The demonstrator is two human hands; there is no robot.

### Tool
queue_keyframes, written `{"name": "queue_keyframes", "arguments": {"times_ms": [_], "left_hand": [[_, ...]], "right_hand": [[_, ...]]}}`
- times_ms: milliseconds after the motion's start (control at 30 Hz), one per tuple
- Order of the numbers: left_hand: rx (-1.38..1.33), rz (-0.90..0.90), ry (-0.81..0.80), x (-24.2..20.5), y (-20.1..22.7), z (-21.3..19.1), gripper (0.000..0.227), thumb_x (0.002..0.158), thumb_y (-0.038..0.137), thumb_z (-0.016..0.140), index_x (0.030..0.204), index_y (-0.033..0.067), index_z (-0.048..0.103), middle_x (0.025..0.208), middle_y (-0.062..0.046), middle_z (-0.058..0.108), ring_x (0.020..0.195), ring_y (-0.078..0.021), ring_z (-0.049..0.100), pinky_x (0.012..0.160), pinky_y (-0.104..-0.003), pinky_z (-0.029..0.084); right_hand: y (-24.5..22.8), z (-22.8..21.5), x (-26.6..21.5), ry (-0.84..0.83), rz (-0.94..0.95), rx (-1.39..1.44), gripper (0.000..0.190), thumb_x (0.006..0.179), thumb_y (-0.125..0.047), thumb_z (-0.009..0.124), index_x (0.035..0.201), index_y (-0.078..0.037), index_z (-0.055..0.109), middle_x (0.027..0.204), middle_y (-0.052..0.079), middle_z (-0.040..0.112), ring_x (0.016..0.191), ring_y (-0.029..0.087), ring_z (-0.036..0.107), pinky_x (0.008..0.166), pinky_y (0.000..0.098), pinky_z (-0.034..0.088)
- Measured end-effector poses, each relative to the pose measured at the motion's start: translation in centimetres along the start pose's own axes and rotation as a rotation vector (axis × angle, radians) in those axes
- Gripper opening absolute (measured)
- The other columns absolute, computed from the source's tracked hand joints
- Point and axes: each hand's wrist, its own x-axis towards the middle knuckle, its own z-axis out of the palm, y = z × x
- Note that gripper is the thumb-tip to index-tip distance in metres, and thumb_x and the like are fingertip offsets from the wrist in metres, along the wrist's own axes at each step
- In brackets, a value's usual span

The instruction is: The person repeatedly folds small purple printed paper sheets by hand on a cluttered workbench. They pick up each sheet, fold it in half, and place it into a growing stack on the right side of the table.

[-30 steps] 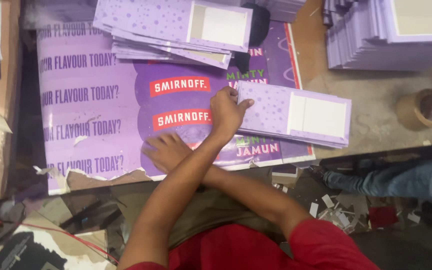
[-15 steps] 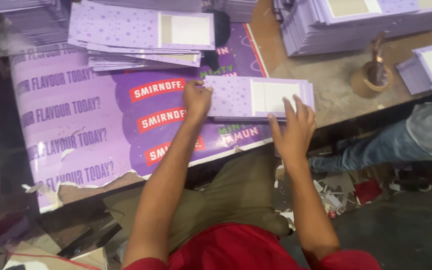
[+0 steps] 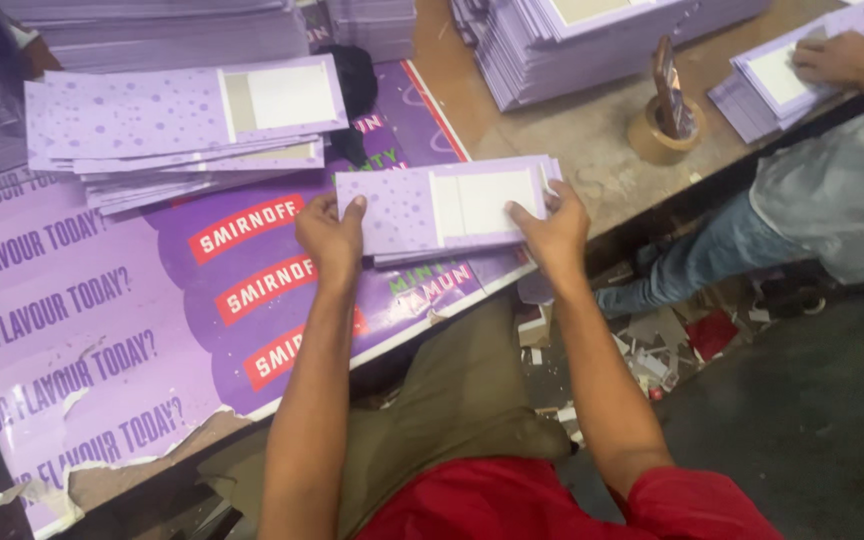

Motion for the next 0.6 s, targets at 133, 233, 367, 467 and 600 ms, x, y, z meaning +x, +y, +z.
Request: {"name": "queue_keyframes", "arguments": {"times_ms": [133,233,367,467,600], "left_hand": [[0.099,0.043,0.028,-0.6,-0.4,-0.7,0.035,0.084,0.004,0.075,0.116,-0.011,0.067,0.093,-0.018,0.079,0.083,-0.0176,0.077,0.073,-0.028,0.058],[0.19,-0.01,0.045,-1.3,-0.3,-0.5,0.036,0.085,0.006,0.075,0.117,-0.0088,0.069,0.087,-0.017,0.079,0.078,-0.0192,0.077,0.073,-0.03,0.057],[0.244,0.025,0.063,-1.5,1.0,-0.4,0.036,0.085,0.008,0.076,0.117,-0.0076,0.069,0.084,-0.017,0.078,0.075,-0.0205,0.077,0.071,-0.033,0.057],[0.234,0.019,0.087,-2.0,1.1,-0.5,0.035,0.085,0.008,0.076,0.115,-0.0082,0.069,0.082,-0.016,0.077,0.073,-0.0209,0.076,0.071,-0.033,0.057],[0.209,0.048,0.091,-2.0,0.5,-0.2,0.034,0.086,0.008,0.076,0.113,-0.0088,0.068,0.084,-0.016,0.077,0.075,-0.0212,0.076,0.071,-0.034,0.057]], "right_hand": [[-2.1,0.0,-0.5,-0.052,0.106,-0.11,0.054,0.078,-0.019,0.085,0.119,0.01,0.065,0.094,0.022,0.074,0.079,0.035,0.075,0.067,0.0465,0.058],[-2.7,0.7,-1.1,0.009,-0.083,-0.377,0.048,0.08,-0.019,0.088,0.11,0.012,0.067,0.092,0.028,0.073,0.085,0.044,0.071,0.076,0.0496,0.056],[-2.9,1.7,-0.9,0.084,-0.36,-0.463,0.045,0.075,-0.02,0.091,0.101,0.012,0.073,0.091,0.033,0.07,0.083,0.048,0.07,0.079,0.0501,0.055],[-2.2,1.4,-0.2,0.101,-0.187,-0.287,0.049,0.073,-0.021,0.087,0.1,0.014,0.065,0.091,0.029,0.071,0.085,0.045,0.072,0.077,0.0476,0.056],[-0.3,1.0,1.4,0.006,-0.076,-0.387,0.047,0.075,-0.027,0.09,0.094,0.012,0.071,0.088,0.029,0.072,0.083,0.043,0.072,0.079,0.0473,0.055]]}}
